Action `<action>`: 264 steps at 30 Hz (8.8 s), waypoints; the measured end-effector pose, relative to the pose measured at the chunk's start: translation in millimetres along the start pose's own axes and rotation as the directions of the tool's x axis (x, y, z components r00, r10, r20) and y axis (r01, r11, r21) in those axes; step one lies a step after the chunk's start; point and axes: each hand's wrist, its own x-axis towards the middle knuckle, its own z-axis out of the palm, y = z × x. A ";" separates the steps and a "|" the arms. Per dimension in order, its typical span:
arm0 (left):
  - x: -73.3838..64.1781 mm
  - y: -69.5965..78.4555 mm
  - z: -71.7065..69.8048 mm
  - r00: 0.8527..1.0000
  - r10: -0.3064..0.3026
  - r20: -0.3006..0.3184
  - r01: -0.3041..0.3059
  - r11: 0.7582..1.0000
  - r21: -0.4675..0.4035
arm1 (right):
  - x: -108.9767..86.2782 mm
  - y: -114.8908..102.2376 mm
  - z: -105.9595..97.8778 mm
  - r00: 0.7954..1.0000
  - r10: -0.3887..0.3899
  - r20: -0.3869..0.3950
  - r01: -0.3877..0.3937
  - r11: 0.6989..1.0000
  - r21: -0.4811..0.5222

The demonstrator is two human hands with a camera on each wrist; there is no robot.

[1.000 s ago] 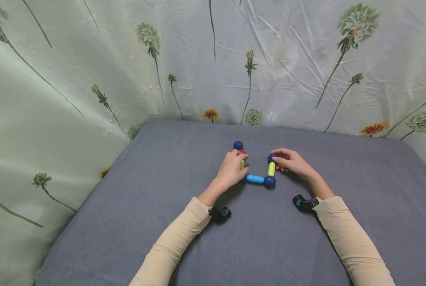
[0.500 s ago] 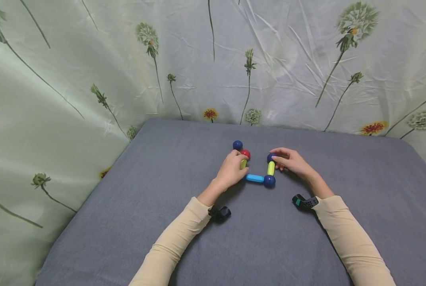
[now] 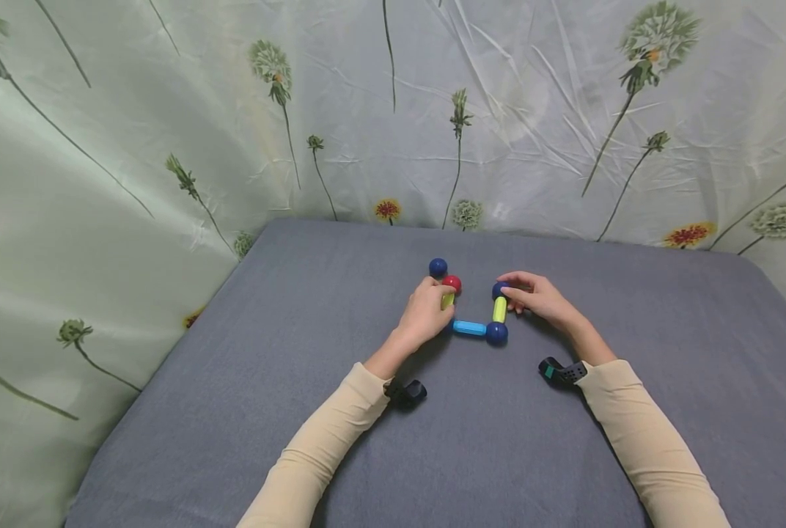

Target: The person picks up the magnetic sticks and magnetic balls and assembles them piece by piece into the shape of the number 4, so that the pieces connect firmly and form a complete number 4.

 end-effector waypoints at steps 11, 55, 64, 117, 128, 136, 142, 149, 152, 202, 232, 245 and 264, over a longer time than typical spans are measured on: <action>-0.5 1.1 0.4 0.999 -0.038 -0.017 0.038 0.999 -0.027 | -2.5 -8.0 1.0 1.000 0.005 0.006 -0.005 1.000 0.007; -33.3 -32.7 -37.3 0.963 0.002 0.270 -0.002 1.000 0.001 | -0.4 0.4 -1.5 1.000 -0.002 0.019 0.002 1.000 0.015; -37.1 -30.0 -38.7 0.958 -0.052 0.281 0.044 0.998 0.036 | -1.1 0.5 -1.4 1.000 -0.004 0.017 0.003 1.000 0.016; -38.5 8.6 -4.4 0.868 0.108 0.485 0.108 0.912 -0.397 | 0.1 1.3 -1.8 1.000 -0.010 0.006 0.010 1.000 0.014; -33.5 24.0 9.6 0.884 0.123 0.451 0.066 0.922 -0.381 | 1.1 2.7 -0.8 1.000 -0.011 0.001 0.011 1.000 0.029; -31.2 34.9 11.9 0.888 0.044 0.457 0.131 0.929 -0.345 | 1.7 2.7 -1.5 1.000 -0.010 0.005 0.010 0.999 0.031; -29.2 34.7 13.8 0.886 0.028 0.463 0.133 0.940 -0.313 | 2.7 5.0 -1.5 1.000 -0.011 0.004 0.011 1.000 0.027; -28.4 35.3 14.1 0.889 0.016 0.458 0.140 0.942 -0.304 | 0.9 2.5 -1.5 1.000 0.002 0.007 -0.002 0.999 0.033; -28.3 35.4 14.7 0.891 0.011 0.454 0.143 0.942 -0.302 | 0.5 1.5 -1.7 1.000 0.003 0.007 -0.003 0.999 0.037; -33.5 30.3 15.6 0.901 0.016 0.434 0.188 0.887 -0.423 | -13.7 -4.7 5.1 0.976 -0.096 0.194 0.095 0.995 0.011; -39.0 25.2 5.3 0.897 0.010 0.442 0.198 0.884 -0.423 | -16.0 -1.3 8.1 0.984 -0.103 0.148 0.093 0.993 0.077; -27.8 21.1 -14.2 0.917 0.014 0.399 0.193 0.860 -0.473 | -16.1 0.1 7.6 0.983 -0.115 0.146 0.102 0.991 0.091; 18.5 -3.6 -38.5 0.989 -0.112 0.102 0.138 0.940 -0.312 | -15.9 1.7 8.9 0.985 -0.113 0.134 0.106 0.993 0.060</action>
